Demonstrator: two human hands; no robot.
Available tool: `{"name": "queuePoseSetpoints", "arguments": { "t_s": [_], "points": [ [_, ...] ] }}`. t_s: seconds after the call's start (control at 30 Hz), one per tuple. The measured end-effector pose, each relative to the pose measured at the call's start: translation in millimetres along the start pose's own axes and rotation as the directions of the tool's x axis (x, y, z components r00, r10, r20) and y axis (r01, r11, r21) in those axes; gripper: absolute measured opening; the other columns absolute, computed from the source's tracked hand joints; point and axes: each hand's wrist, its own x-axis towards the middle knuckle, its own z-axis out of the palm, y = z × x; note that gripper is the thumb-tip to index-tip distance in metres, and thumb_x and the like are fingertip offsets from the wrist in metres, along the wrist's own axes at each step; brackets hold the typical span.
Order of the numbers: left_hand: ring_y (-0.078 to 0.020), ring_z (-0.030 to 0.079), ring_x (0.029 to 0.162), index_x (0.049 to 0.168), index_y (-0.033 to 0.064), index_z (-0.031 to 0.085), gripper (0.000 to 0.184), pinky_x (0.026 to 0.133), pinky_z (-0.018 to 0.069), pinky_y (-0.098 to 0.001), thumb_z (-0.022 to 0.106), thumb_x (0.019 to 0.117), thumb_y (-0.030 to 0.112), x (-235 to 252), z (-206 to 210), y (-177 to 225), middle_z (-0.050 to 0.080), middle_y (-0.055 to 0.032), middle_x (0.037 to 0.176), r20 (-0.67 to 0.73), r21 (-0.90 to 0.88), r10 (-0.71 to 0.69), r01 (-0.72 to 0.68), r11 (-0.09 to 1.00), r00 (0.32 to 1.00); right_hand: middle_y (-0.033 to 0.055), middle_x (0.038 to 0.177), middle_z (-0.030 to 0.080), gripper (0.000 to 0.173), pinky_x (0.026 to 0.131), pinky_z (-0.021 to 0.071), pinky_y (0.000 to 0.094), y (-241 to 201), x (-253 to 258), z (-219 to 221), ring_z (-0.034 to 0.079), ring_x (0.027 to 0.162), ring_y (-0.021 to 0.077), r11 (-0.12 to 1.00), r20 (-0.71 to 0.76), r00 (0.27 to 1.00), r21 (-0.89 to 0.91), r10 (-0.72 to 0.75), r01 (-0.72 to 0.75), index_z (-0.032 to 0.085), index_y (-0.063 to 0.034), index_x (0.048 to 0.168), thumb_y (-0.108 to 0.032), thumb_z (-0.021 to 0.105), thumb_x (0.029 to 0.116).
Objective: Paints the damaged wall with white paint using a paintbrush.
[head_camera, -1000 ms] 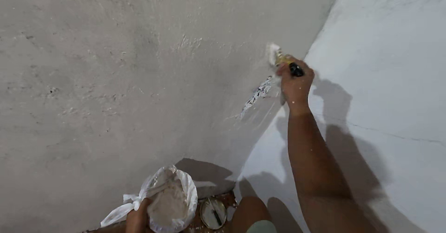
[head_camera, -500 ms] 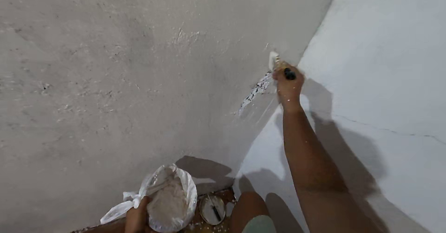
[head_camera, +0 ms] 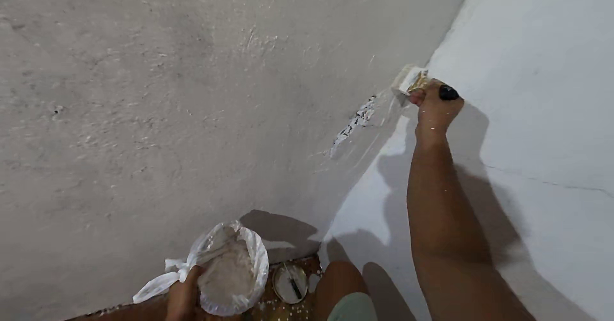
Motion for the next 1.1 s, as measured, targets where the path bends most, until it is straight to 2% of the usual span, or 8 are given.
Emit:
{"name": "queuePoseSetpoints", "arguments": {
  "t_s": [0.2,0.37,0.47,0.57,0.77,0.9,1.0,1.1],
  "points": [
    [-0.0148,0.058,0.070,0.109,-0.0044,0.059,0.031,0.065,0.0523,-0.0379,0.063,0.0945,0.022,3,4,-2,0.060,-0.0090,0.084,-0.004,0.043,-0.005,0.005,0.999,1.000,0.0166,0.106,0.071,0.035,0.086,0.0605,0.0312,-18,-42,26,0.072,0.089,0.0142,0.966,0.395,0.907,-0.142,-0.145,0.216,0.064,0.0060,0.128,-0.019,0.060,0.1041],
    [-0.0144,0.060,0.069,0.108,-0.0030,0.060,0.029,0.064,0.0539,-0.0370,0.065,0.0921,0.021,-2,8,-2,0.062,-0.0084,0.084,0.004,0.021,-0.003,0.003,1.000,1.000,0.0180,0.112,0.070,0.037,0.090,0.0573,0.0321,-13,-23,21,0.069,0.094,0.0174,0.951,0.138,0.976,-0.235,-0.171,0.200,0.063,0.0051,0.130,-0.020,0.059,0.1030],
    [-0.0142,0.060,0.070,0.109,-0.0038,0.059,0.028,0.065,0.0535,-0.0366,0.065,0.0925,0.018,-3,9,0,0.061,-0.0087,0.084,0.014,0.002,0.002,-0.002,1.000,1.000,0.0244,0.120,0.068,0.038,0.096,0.0557,0.0408,-7,-28,31,0.070,0.103,0.0274,0.919,0.326,0.930,-0.289,-0.167,0.267,0.063,0.0047,0.132,-0.019,0.060,0.1034],
    [-0.0140,0.059,0.070,0.108,-0.0040,0.060,0.029,0.065,0.0532,-0.0367,0.065,0.0922,0.019,-2,9,0,0.061,-0.0084,0.083,0.011,0.022,0.005,-0.005,1.000,1.000,0.0177,0.111,0.070,0.034,0.088,0.0595,0.0334,-19,-40,28,0.071,0.091,0.0169,0.929,0.446,0.869,-0.181,-0.214,0.322,0.066,0.0036,0.128,-0.018,0.061,0.1028],
    [-0.0130,0.059,0.069,0.111,-0.0037,0.058,0.031,0.064,0.0528,-0.0354,0.064,0.0937,0.021,-8,5,6,0.060,-0.0080,0.084,-0.004,0.019,-0.016,0.016,1.000,1.000,0.0184,0.112,0.069,0.037,0.091,0.0565,0.0337,13,18,2,0.069,0.096,0.0186,0.956,-0.008,0.988,-0.256,-0.152,0.145,0.065,0.0048,0.129,-0.022,0.058,0.1039],
    [-0.0137,0.059,0.069,0.110,-0.0036,0.059,0.028,0.064,0.0530,-0.0358,0.064,0.0937,0.019,-1,4,0,0.061,-0.0083,0.083,-0.003,0.013,-0.002,0.002,1.000,1.000,0.0253,0.124,0.066,0.041,0.103,0.0514,0.0421,15,10,13,0.066,0.112,0.0300,0.912,0.202,0.974,-0.371,-0.105,0.176,0.062,0.0044,0.134,-0.024,0.059,0.1045],
    [-0.0131,0.058,0.067,0.109,-0.0032,0.059,0.027,0.063,0.0525,-0.0353,0.064,0.0948,0.020,1,5,-1,0.059,-0.0075,0.082,-0.008,0.027,-0.009,0.009,1.000,1.000,0.0224,0.121,0.068,0.040,0.097,0.0558,0.0373,5,-13,7,0.069,0.104,0.0239,0.918,0.370,0.911,-0.267,-0.184,0.294,0.063,0.0031,0.133,-0.023,0.062,0.1033],
    [-0.0122,0.057,0.066,0.106,-0.0027,0.059,0.027,0.062,0.0517,-0.0353,0.064,0.0944,0.022,-4,6,2,0.059,-0.0063,0.080,-0.003,0.070,-0.009,0.009,0.997,1.000,0.0182,0.114,0.071,0.037,0.092,0.0581,0.0329,11,-7,-9,0.071,0.096,0.0169,0.950,0.221,0.953,-0.187,-0.207,0.249,0.064,0.0052,0.129,-0.020,0.063,0.1016]
  ]
}}
